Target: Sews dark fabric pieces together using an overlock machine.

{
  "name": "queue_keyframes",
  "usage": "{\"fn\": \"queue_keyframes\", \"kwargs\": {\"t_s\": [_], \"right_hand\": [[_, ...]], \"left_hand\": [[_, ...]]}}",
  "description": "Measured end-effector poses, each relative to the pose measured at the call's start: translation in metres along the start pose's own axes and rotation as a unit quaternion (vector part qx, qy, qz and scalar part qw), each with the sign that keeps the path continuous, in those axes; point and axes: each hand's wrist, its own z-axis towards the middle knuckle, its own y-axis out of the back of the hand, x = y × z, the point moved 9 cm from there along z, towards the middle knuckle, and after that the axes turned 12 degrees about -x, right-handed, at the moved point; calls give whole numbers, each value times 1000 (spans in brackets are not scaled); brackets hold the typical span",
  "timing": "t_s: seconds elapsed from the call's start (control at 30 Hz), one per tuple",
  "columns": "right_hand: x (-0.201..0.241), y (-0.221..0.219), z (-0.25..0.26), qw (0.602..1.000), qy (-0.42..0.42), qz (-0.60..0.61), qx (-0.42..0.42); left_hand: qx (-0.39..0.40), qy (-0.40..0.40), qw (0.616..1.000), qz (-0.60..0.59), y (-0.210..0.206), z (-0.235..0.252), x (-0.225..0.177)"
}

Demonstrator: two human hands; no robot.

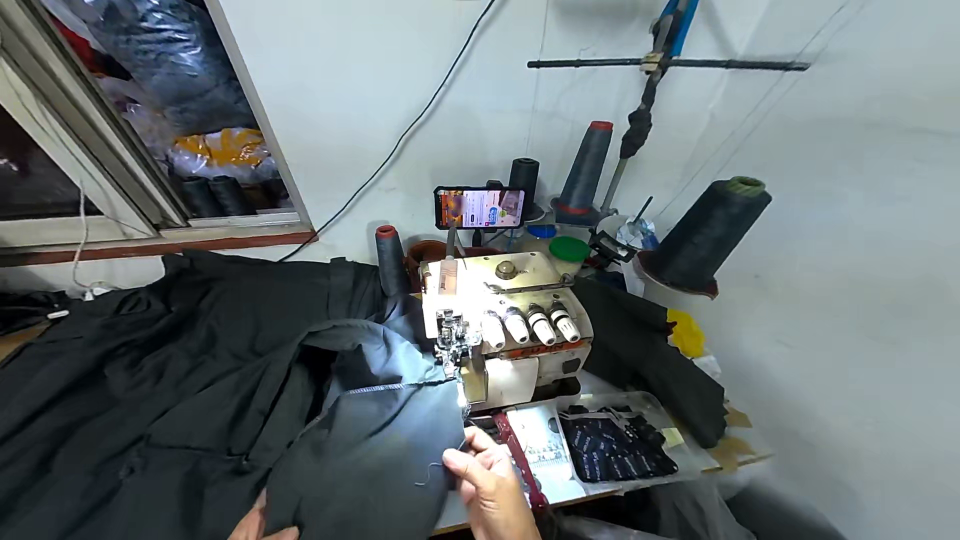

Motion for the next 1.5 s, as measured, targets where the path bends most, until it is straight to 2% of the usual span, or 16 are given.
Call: {"fn": "queue_keyframes", "kwargs": {"t_s": [0.1, 0.27, 0.33, 0.43, 0.53, 0.63, 0.7, 0.77, 0.87, 0.93, 1.03, 1.13, 1.3, 1.5], "right_hand": [[30, 11, -9, 980, 130, -136, -56], [34, 20, -37, 942, 246, -215, -73], [28, 27, -40, 937, 245, -228, -97], [18, 35, -35, 954, 185, -211, -110], [12, 33, -29, 962, 172, -200, -76], [13, 27, -26, 964, 166, -203, -36], [9, 24, -22, 972, 146, -183, -7], [3, 25, -18, 978, 118, -171, 12], [-2, 28, -13, 978, 114, -175, 3], [10, 30, -15, 956, 183, -227, -29], [39, 25, -33, 903, 302, -299, -62], [54, 13, -47, 887, 346, -302, -50], [34, 19, -38, 907, 310, -280, -56], [8, 31, -14, 943, 221, -245, -40]], "left_hand": [[-39, -31, 989, 140, 17, 10, 1], [-137, -46, 971, 191, 35, 16, 19], [-158, -64, 967, 190, 36, 15, 21], [-165, -134, 945, 248, 34, 14, 20], [-196, -243, 855, 414, 23, 6, 12], [-198, -226, 791, 533, 13, 3, 16], [-192, -201, 776, 566, 10, 6, 20], [-186, -179, 789, 557, 12, 10, 24], [-197, -151, 831, 497, 20, 17, 28], [-217, -145, 863, 433, 28, 19, 24], [-278, -121, 911, 280, 43, 20, 1], [-268, -84, 939, 199, 44, 26, -6], [-254, -36, 945, 205, 43, 33, 15], [-210, -36, 926, 311, 42, 32, 22]]}}
